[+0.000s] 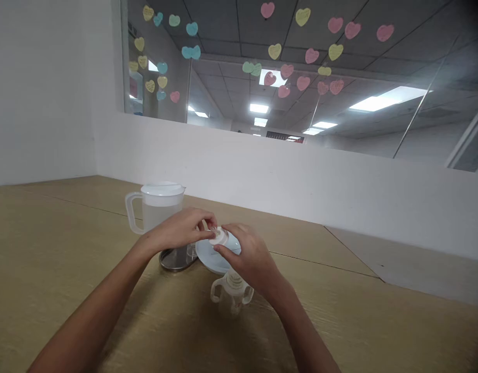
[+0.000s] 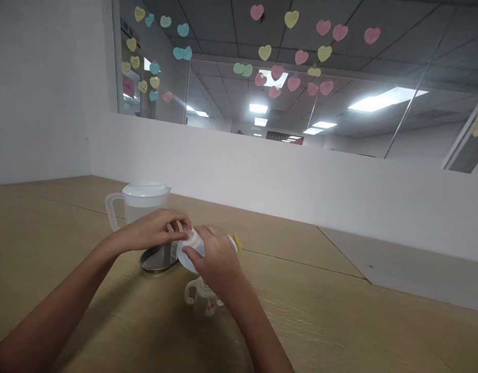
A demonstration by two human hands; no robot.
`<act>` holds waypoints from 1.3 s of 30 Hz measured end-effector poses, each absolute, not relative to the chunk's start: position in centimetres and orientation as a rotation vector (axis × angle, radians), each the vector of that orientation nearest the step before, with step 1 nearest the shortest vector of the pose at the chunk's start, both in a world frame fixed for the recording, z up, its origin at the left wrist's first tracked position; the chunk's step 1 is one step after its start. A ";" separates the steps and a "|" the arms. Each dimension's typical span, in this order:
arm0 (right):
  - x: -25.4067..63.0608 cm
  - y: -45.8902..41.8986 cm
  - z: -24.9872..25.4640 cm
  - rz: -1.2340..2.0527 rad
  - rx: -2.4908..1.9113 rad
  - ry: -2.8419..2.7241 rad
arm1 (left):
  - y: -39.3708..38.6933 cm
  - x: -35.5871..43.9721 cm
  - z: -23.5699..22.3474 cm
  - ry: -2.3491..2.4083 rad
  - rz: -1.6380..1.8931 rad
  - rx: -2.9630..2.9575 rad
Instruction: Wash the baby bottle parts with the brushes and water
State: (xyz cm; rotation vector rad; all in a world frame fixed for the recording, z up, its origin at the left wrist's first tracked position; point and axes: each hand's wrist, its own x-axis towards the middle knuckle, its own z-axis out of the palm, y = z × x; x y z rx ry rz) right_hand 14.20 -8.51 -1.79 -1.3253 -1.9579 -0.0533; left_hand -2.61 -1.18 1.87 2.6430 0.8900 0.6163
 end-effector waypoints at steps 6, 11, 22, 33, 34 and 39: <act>14.1 -8.6 -1.7 0.012 -1.210 -1.833 | -3.8 -2.2 2.4 0.779 0.797 2.647; 14.5 -9.2 -1.3 0.204 -1.245 -1.693 | -5.0 -1.7 2.5 0.775 0.898 2.704; 16.2 -8.7 -1.1 0.745 -1.033 -1.462 | -5.8 -0.6 1.8 0.661 1.063 2.587; 16.8 -8.6 -0.4 0.795 -0.876 -1.387 | -3.9 0.2 1.1 0.388 0.990 2.146; 16.8 -8.6 -0.3 0.791 -0.855 -1.369 | -3.8 0.3 1.0 0.365 0.955 2.124; 17.3 -8.4 -0.6 0.629 -0.912 -1.320 | -3.9 1.8 -0.1 0.397 0.998 2.149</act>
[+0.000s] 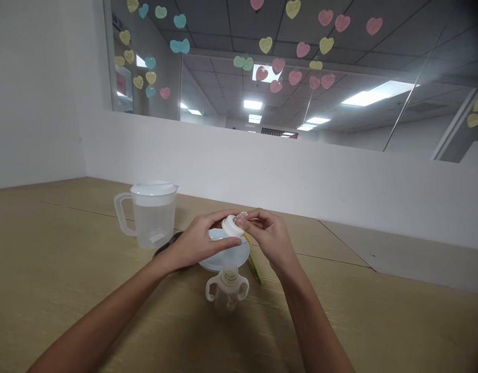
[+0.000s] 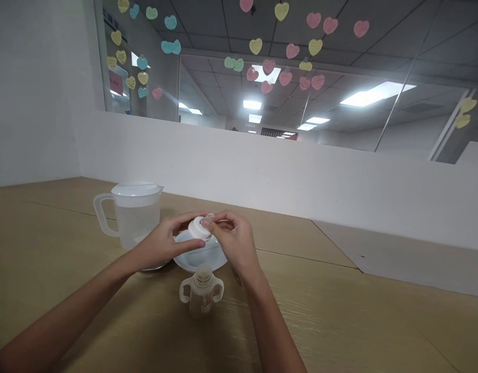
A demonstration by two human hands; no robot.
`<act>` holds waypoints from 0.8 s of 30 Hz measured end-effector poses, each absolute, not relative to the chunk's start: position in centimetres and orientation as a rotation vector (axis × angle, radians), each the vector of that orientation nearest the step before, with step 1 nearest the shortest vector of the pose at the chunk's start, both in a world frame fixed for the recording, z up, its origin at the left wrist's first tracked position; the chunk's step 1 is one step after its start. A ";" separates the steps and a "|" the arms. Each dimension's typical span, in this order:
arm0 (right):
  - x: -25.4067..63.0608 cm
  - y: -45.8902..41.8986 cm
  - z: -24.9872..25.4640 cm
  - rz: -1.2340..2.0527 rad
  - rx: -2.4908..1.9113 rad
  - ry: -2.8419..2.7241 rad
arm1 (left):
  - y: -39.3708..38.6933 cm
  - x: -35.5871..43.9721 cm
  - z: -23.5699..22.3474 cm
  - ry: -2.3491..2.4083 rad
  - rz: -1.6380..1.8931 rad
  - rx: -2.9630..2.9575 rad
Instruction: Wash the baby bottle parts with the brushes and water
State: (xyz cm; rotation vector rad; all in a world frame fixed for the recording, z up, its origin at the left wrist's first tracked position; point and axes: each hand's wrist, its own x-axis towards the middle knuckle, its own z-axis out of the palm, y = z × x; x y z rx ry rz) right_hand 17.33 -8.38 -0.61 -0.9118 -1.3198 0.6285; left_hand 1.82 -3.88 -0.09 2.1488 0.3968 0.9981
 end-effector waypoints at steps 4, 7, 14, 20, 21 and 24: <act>17.1 -8.4 -1.0 0.244 -1.029 -1.393 | -3.9 2.8 -0.9 0.449 1.106 2.105; 16.6 -8.5 -1.1 0.007 -1.048 -1.446 | -3.9 2.8 -0.9 0.424 1.104 2.111; 16.0 -8.5 -1.5 -0.178 -1.135 -1.493 | -3.8 2.9 -1.1 0.477 1.138 2.124; 15.9 -8.4 -1.9 -0.388 -1.206 -1.483 | -3.6 3.4 -1.8 0.418 1.132 2.032; 15.9 -8.4 -1.9 -0.415 -1.208 -1.484 | -3.5 3.4 -1.9 0.416 1.128 2.018; 16.0 -8.4 -1.8 -0.404 -1.194 -1.492 | -3.6 3.3 -1.7 0.404 1.105 1.984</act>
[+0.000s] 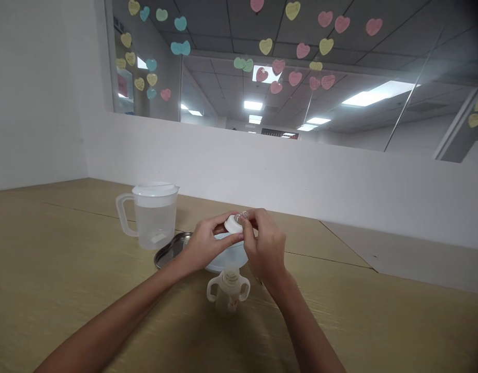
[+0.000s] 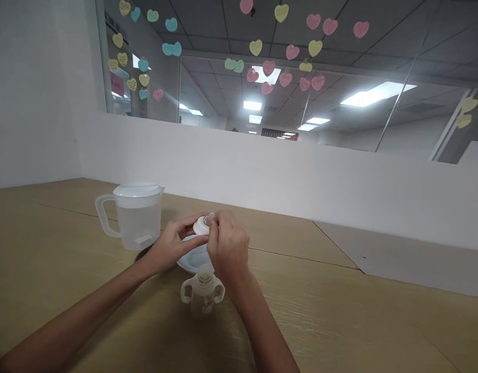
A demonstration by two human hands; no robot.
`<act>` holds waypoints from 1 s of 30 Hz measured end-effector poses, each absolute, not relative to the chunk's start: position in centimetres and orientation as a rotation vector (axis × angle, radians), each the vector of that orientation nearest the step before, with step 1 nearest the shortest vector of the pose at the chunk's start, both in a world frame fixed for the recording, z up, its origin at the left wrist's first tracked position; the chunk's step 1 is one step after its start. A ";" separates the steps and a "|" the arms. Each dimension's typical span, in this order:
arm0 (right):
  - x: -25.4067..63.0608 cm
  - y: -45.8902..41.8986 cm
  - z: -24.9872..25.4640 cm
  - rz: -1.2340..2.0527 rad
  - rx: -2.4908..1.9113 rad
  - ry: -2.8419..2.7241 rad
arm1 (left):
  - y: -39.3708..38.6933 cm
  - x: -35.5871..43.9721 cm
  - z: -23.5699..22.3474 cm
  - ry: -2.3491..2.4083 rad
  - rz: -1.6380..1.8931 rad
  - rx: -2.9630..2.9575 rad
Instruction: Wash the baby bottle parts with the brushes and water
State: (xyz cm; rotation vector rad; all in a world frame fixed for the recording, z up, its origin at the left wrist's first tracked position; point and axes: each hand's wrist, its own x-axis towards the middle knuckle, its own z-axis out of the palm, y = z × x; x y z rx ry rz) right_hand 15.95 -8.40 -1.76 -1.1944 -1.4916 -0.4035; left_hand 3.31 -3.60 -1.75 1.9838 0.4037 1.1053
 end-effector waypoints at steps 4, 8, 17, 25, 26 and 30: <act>16.1 -8.5 -1.4 -0.188 -1.130 -1.454 | -3.7 3.1 -1.4 0.350 1.043 1.950; 16.3 -8.6 -1.2 0.075 -1.070 -1.384 | -3.6 2.7 -1.0 0.323 1.009 1.989; 16.6 -8.5 -1.0 0.275 -1.058 -1.359 | -3.1 2.0 -0.7 0.365 0.980 2.177; 17.1 -8.2 -0.9 0.337 -1.105 -1.381 | -3.1 2.4 -0.6 0.402 0.952 2.182; 17.1 -8.1 -0.9 0.335 -1.102 -1.385 | -3.0 2.5 -0.7 0.414 0.961 2.178; 17.0 -7.8 -1.2 0.254 -1.129 -1.379 | -2.7 2.7 -0.9 0.448 0.972 2.165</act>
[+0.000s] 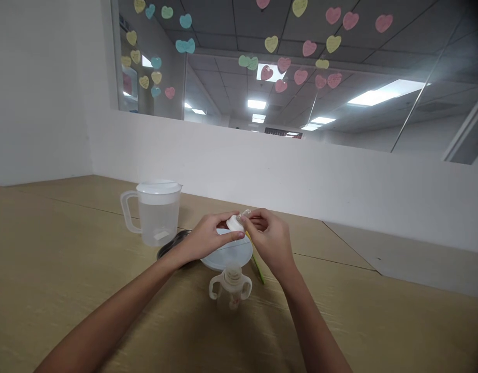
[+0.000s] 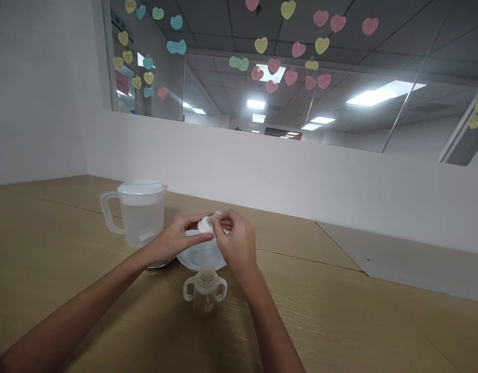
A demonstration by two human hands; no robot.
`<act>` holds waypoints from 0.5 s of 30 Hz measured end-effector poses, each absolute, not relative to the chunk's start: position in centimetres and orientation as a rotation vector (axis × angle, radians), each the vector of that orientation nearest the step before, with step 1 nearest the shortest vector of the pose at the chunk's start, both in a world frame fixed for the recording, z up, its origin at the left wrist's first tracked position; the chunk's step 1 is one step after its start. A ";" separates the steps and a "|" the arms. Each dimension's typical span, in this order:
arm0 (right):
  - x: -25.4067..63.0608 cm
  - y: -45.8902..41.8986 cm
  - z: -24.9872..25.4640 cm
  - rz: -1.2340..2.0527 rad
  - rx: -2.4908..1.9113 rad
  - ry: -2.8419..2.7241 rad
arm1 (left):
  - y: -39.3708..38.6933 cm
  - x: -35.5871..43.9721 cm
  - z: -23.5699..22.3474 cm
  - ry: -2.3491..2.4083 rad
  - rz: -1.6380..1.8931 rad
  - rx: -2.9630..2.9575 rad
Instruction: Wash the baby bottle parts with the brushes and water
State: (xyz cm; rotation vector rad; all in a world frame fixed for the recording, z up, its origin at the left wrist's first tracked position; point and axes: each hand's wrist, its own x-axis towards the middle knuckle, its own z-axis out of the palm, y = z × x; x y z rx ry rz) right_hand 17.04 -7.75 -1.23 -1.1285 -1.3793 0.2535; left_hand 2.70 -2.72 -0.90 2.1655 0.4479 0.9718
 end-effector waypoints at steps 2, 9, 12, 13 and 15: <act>16.9 -7.8 -1.2 0.231 -1.130 -1.368 | -2.6 2.7 -0.9 0.438 0.948 2.152; 17.1 -8.9 -0.5 0.320 -1.198 -1.443 | -2.1 0.7 -0.1 0.438 0.634 2.180; 17.6 -8.7 -0.8 0.318 -1.318 -1.581 | -1.2 -0.2 -0.3 0.501 0.404 2.273; 17.8 -8.6 -1.0 0.309 -1.345 -1.627 | -0.8 -0.3 -0.6 0.516 0.353 2.317; 18.0 -8.3 -1.3 0.302 -1.363 -1.723 | -0.1 -0.1 -1.3 0.529 0.283 2.413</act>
